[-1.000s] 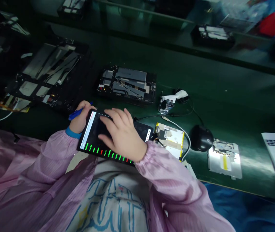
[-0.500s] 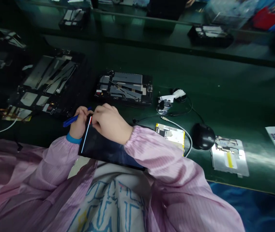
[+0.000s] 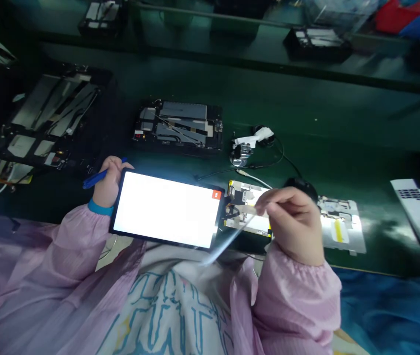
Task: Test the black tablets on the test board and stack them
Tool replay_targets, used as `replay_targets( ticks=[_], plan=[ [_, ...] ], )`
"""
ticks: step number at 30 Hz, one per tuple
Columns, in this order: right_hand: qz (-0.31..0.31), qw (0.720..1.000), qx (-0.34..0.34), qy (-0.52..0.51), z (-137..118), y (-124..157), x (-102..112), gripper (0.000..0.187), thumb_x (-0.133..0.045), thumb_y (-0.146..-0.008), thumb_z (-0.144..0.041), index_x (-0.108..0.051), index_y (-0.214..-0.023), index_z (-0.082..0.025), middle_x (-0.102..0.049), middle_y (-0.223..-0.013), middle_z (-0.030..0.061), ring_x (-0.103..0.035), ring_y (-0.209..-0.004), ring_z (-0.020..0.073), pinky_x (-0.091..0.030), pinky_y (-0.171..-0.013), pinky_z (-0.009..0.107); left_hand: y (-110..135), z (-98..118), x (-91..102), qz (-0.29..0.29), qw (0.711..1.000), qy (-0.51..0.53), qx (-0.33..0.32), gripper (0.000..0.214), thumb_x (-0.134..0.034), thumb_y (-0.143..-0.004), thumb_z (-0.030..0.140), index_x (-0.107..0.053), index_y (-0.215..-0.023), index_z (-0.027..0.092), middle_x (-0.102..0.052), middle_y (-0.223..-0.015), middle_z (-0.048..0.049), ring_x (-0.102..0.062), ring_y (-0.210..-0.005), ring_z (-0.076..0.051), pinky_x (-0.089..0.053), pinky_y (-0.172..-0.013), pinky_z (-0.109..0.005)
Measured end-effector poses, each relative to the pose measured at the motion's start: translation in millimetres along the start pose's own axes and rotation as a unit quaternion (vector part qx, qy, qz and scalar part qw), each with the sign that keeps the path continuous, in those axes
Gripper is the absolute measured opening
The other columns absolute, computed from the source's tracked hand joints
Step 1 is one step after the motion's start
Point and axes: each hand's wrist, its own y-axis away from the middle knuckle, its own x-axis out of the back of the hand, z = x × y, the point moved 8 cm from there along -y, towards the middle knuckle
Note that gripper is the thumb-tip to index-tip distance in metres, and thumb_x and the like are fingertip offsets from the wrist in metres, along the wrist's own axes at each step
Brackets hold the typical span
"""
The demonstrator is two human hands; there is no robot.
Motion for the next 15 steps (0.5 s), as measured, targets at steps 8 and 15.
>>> replay_targets(
  ticks=[8,15],
  plan=[
    [0.116,0.989,0.029,-0.083,-10.8,12.2,25.9,0.002,-0.068,-0.08,-0.028,-0.067,-0.081,-0.029,-0.061,-0.071,-0.0012,-0.053,-0.057,0.0163,-0.04,-0.051,0.032,-2.0,1.1,-3.4,-0.043,0.999,-0.011,0.01,0.031,-0.068,-0.076,0.041,-0.042,-0.078,0.023,-0.058,-0.08,-0.0006,-0.057,-0.072,-0.017,-0.044,-0.062,-0.029],
    [-0.09,0.99,0.015,-0.105,-7.9,43.5,-50.6,0.014,-0.059,-0.088,-0.016,-0.061,-0.098,-0.027,-0.073,-0.084,0.0014,-0.07,-0.077,0.0199,-0.058,-0.07,0.037,-3.1,-4.1,-2.4,-0.039,0.999,-0.009,0.006,0.034,-0.067,-0.075,0.047,-0.043,-0.078,0.023,-0.057,-0.081,-0.0009,-0.056,-0.071,-0.016,-0.044,-0.058,-0.028]
  ],
)
